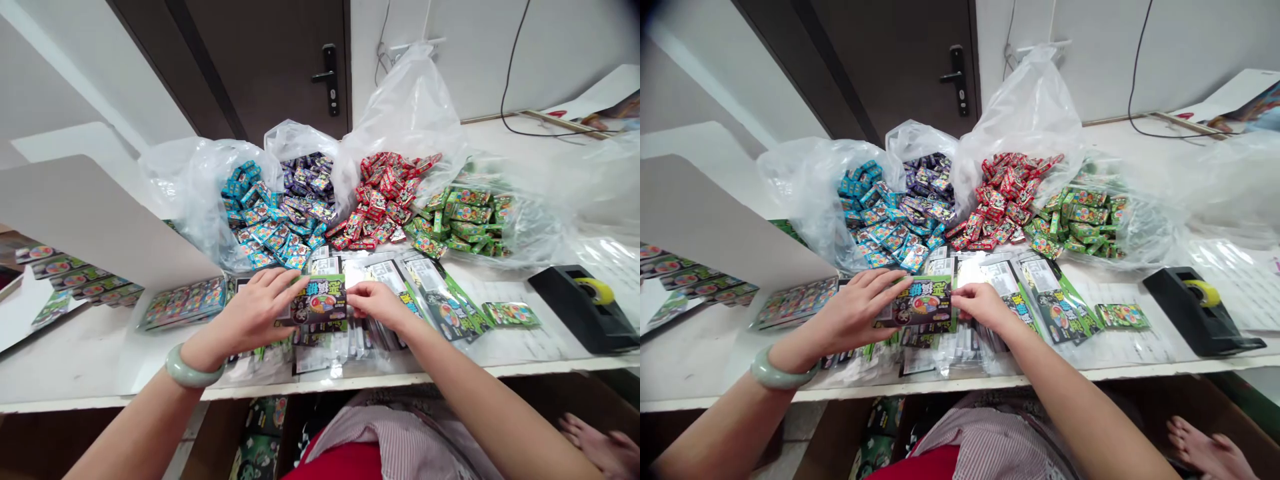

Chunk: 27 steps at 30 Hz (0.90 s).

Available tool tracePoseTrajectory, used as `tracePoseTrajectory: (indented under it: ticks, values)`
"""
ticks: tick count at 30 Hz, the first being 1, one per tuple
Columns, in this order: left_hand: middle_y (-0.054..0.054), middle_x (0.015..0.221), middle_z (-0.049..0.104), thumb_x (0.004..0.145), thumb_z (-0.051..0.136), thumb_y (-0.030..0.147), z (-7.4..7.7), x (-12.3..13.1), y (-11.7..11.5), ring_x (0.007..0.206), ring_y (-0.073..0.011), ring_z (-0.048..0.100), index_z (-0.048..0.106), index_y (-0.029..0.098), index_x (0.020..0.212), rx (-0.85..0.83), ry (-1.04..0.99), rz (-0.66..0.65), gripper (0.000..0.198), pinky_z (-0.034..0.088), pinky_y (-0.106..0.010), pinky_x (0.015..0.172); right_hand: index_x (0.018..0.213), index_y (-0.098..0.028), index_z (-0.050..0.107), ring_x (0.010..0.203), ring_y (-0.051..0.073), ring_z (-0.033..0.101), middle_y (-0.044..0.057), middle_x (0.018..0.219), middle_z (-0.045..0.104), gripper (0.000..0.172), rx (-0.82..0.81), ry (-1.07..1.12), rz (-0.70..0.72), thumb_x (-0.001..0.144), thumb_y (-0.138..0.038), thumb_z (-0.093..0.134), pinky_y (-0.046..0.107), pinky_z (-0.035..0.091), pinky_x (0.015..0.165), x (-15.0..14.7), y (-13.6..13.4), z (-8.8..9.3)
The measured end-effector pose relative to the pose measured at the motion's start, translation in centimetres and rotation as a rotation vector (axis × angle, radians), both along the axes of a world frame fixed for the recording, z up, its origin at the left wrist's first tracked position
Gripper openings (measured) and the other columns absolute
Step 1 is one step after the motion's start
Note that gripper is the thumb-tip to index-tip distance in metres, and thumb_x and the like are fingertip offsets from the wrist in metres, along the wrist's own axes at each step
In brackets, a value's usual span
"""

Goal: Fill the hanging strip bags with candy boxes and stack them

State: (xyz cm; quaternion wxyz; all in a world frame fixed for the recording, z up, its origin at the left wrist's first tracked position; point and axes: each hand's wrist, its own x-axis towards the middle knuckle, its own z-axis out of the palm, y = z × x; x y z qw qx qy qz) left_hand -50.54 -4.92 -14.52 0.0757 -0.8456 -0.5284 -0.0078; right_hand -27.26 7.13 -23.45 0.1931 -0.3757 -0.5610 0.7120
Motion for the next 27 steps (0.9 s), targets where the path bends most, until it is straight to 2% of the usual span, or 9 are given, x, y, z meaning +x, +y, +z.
tracePoseTrajectory:
  ticks: [5,9,14,16,18,21,23,27]
  values:
    - [-0.017,0.136,0.047,0.081,0.066,0.038,-1.4,-1.9,-0.9,0.122,-0.0333,0.047,0.030,0.019,0.147,0.057,-0.156,0.062,0.078,0.040,-0.049,0.103,0.068,-0.018,0.062,0.053,0.010,0.055,-0.002,0.062,0.062,0.028,0.037,0.001,-0.056,0.064,-0.043,0.073,0.021,0.044,0.048,2.1,1.8,0.6]
    - [-0.014,0.137,0.045,0.081,0.067,0.039,-3.2,-3.1,-2.1,0.124,-0.0320,0.047,0.026,0.024,0.149,0.098,-0.330,0.155,0.081,0.042,-0.047,0.105,0.076,-0.019,0.062,0.066,0.015,0.062,0.001,0.074,0.065,0.032,0.121,-0.050,-0.086,0.065,-0.048,0.071,0.023,0.050,0.053,3.6,4.2,0.9]
    - [-0.012,0.140,0.042,0.080,0.068,0.038,-6.0,-3.6,-3.1,0.127,-0.0313,0.046,0.026,0.027,0.149,0.130,-0.472,0.292,0.082,0.042,-0.046,0.107,0.082,-0.019,0.064,0.069,0.019,0.064,0.003,0.074,0.067,0.029,0.381,-0.223,-0.216,0.073,-0.047,0.061,0.030,0.053,0.058,3.4,10.5,1.0]
    - [-0.012,0.141,0.042,0.079,0.069,0.038,-6.8,-3.5,-3.3,0.127,-0.0319,0.046,0.025,0.027,0.149,0.139,-0.490,0.310,0.083,0.042,-0.048,0.107,0.086,-0.019,0.067,0.071,0.021,0.064,0.005,0.075,0.068,0.025,0.516,-0.314,-0.260,0.077,-0.041,0.058,0.035,0.054,0.065,3.1,13.6,0.9]
    - [-0.013,0.141,0.042,0.079,0.070,0.037,-7.3,-3.4,-3.5,0.128,-0.0324,0.046,0.025,0.028,0.149,0.134,-0.504,0.320,0.084,0.041,-0.048,0.108,0.089,-0.019,0.069,0.081,0.025,0.065,0.008,0.084,0.070,0.022,0.654,-0.397,-0.277,0.079,-0.035,0.058,0.042,0.053,0.079,2.6,16.0,1.1]
    - [-0.013,0.142,0.041,0.079,0.070,0.035,-7.4,-3.4,-3.8,0.129,-0.0324,0.044,0.024,0.028,0.150,0.114,-0.537,0.336,0.084,0.042,-0.048,0.108,0.100,-0.014,0.070,0.110,0.034,0.057,0.017,0.111,0.066,0.026,0.857,-0.474,-0.271,0.081,-0.025,0.056,0.052,0.038,0.101,1.2,17.8,1.6]
    - [-0.013,0.143,0.039,0.079,0.069,0.033,-7.4,-3.4,-3.9,0.130,-0.0326,0.043,0.022,0.028,0.150,0.111,-0.555,0.347,0.085,0.041,-0.049,0.108,0.108,-0.012,0.068,0.121,0.033,0.050,0.018,0.123,0.062,0.030,0.965,-0.480,-0.222,0.084,-0.022,0.054,0.050,0.030,0.108,-0.8,17.8,2.1]
    - [-0.014,0.143,0.040,0.079,0.069,0.033,-7.3,-3.3,-3.7,0.130,-0.0333,0.043,0.021,0.029,0.150,0.121,-0.571,0.366,0.086,0.042,-0.050,0.107,0.100,-0.019,0.072,0.109,0.026,0.058,0.010,0.108,0.069,0.022,1.042,-0.459,-0.023,0.088,-0.030,0.056,0.038,0.038,0.102,-7.3,16.8,2.7]
